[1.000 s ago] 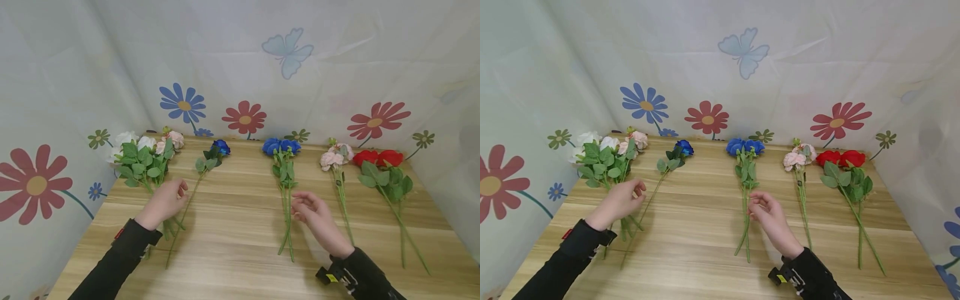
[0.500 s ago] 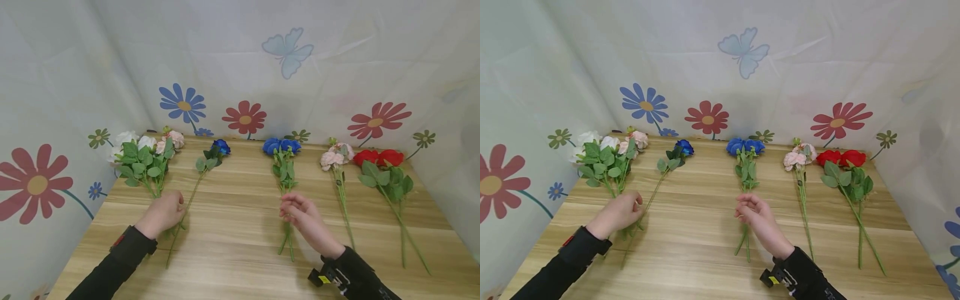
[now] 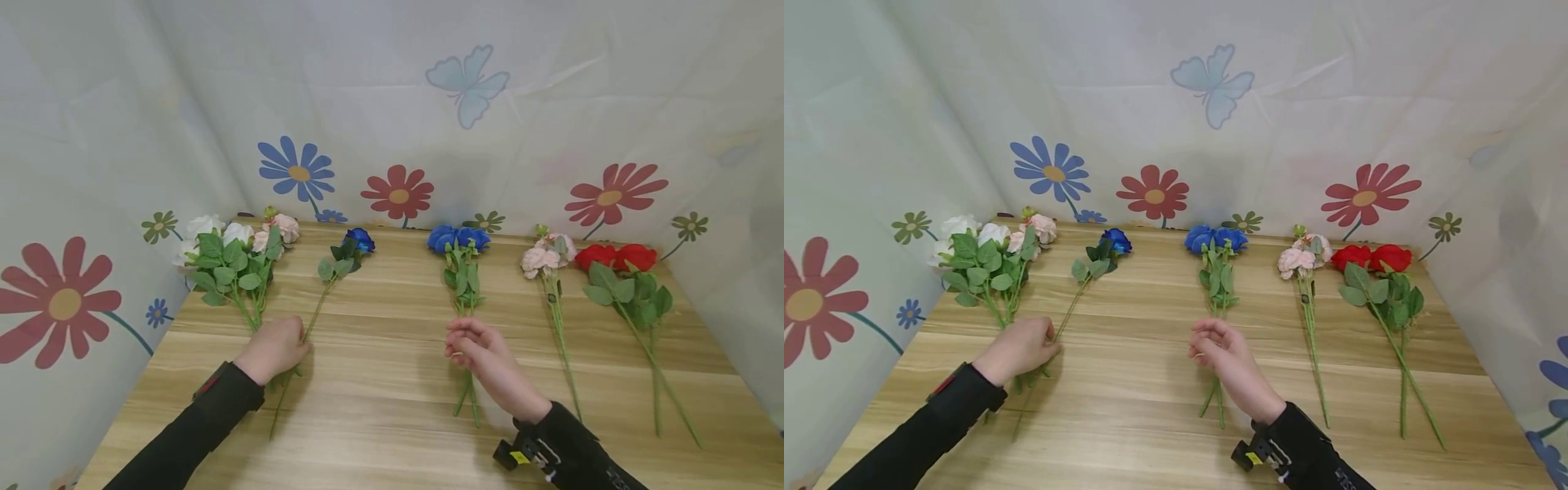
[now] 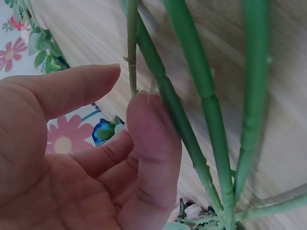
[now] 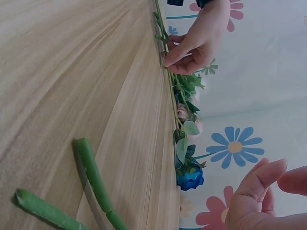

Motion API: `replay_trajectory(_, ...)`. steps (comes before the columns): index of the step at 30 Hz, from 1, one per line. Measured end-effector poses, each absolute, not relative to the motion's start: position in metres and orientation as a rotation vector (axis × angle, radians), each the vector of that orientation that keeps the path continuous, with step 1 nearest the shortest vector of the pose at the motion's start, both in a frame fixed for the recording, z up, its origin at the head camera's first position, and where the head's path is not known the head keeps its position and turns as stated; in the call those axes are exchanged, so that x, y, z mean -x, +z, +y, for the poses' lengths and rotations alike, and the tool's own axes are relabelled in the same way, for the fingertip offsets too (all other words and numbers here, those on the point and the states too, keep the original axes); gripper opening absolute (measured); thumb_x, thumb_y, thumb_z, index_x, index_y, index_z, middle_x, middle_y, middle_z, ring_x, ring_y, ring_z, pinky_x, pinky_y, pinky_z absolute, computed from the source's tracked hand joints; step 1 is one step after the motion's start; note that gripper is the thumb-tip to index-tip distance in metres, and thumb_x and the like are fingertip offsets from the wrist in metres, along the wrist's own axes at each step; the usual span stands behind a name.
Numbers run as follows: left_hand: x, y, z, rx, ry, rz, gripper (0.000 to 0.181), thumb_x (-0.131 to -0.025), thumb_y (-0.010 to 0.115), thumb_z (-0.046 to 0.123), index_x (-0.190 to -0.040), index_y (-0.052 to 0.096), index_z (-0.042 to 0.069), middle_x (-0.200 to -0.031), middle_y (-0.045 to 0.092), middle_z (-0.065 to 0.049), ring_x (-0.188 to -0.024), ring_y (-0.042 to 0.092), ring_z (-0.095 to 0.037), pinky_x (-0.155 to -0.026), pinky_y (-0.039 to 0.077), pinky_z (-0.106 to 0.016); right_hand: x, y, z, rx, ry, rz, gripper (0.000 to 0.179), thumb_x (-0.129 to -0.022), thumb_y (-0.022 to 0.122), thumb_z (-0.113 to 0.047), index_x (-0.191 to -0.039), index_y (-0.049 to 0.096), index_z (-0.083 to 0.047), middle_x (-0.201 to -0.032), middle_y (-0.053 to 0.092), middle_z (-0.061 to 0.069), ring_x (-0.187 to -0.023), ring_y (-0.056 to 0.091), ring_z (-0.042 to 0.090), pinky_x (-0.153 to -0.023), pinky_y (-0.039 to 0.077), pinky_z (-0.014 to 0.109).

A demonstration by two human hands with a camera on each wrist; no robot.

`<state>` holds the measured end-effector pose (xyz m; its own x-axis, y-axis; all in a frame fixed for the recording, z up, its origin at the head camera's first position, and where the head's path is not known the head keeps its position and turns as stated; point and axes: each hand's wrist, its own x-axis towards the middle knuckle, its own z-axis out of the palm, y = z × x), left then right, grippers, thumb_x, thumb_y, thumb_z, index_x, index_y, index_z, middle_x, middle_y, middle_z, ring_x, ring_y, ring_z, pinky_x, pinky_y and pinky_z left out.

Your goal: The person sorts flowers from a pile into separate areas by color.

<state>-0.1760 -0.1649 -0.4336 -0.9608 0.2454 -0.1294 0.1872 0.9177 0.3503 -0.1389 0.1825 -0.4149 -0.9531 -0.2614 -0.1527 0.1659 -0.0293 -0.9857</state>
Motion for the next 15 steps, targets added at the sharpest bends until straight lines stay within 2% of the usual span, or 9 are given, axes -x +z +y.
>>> replay_trajectory(6, 0.1794, -0.4326, -0.1619, -0.320, 0.512, 2.874, 0.040, -0.084, 0.059, 0.009, -0.053, 0.035, 0.015, -0.050, 0.025, 0.006, -0.041, 0.025, -0.009, -0.040, 0.022, -0.023, 0.1382, -0.4145, 0.1826, 0.102, -2.052, 1.954, 0.028, -0.100, 0.047, -0.012, -0.121, 0.043, 0.005, -0.094, 0.055, 0.005, -0.086, 0.056, 0.016, -0.073, 0.049, 0.026)
replay_trajectory(15, 0.1835, -0.4362, -0.1618, -0.349, 0.573, 2.854, 0.046, -0.081, 0.059, 0.004, -0.048, 0.029, 0.017, -0.047, 0.017, 0.009, -0.041, 0.018, -0.008, -0.041, 0.017, -0.021, 0.1378, -0.4182, 0.1841, 0.127, -2.052, 1.950, 0.028, -0.100, 0.048, -0.014, -0.121, 0.043, 0.004, -0.096, 0.054, 0.006, -0.087, 0.055, 0.017, -0.074, 0.048, 0.027)
